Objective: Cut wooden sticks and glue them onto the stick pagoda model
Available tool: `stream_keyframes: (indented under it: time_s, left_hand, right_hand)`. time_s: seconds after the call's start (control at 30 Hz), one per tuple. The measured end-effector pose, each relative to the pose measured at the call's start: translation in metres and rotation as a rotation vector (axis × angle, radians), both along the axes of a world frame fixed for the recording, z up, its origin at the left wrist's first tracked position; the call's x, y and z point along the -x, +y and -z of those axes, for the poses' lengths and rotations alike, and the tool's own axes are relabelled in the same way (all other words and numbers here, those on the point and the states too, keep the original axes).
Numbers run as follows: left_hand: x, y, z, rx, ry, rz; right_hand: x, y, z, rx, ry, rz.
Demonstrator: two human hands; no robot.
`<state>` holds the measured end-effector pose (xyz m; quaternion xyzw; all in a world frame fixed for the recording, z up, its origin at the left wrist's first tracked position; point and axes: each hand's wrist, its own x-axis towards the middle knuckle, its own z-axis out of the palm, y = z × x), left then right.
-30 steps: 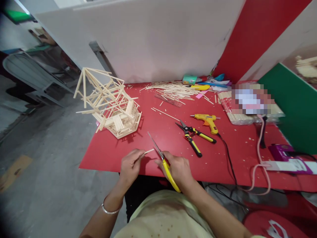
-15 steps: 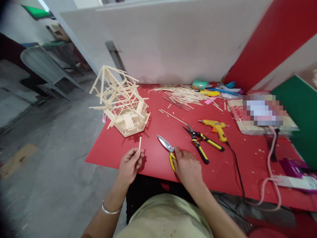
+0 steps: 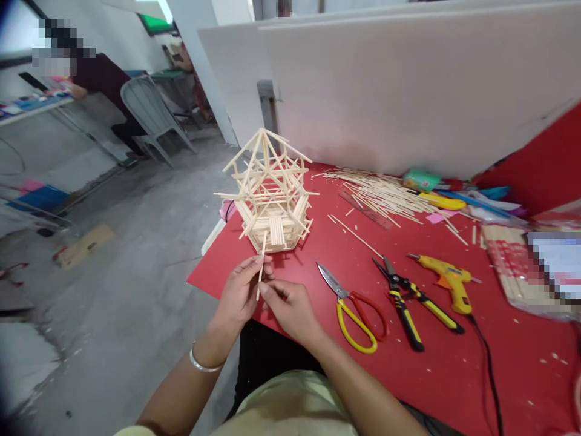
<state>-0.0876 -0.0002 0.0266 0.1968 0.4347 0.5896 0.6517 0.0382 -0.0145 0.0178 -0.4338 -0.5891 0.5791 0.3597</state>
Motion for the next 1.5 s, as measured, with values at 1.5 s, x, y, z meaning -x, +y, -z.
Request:
stream_keyframes:
  time_s: [1.5]
  left_hand:
    - [-0.004, 0.03, 0.012, -0.035, 0.235, -0.028]
  right_hand:
    - [0.007, 0.027, 0.009, 0.218, 0.167, 0.168]
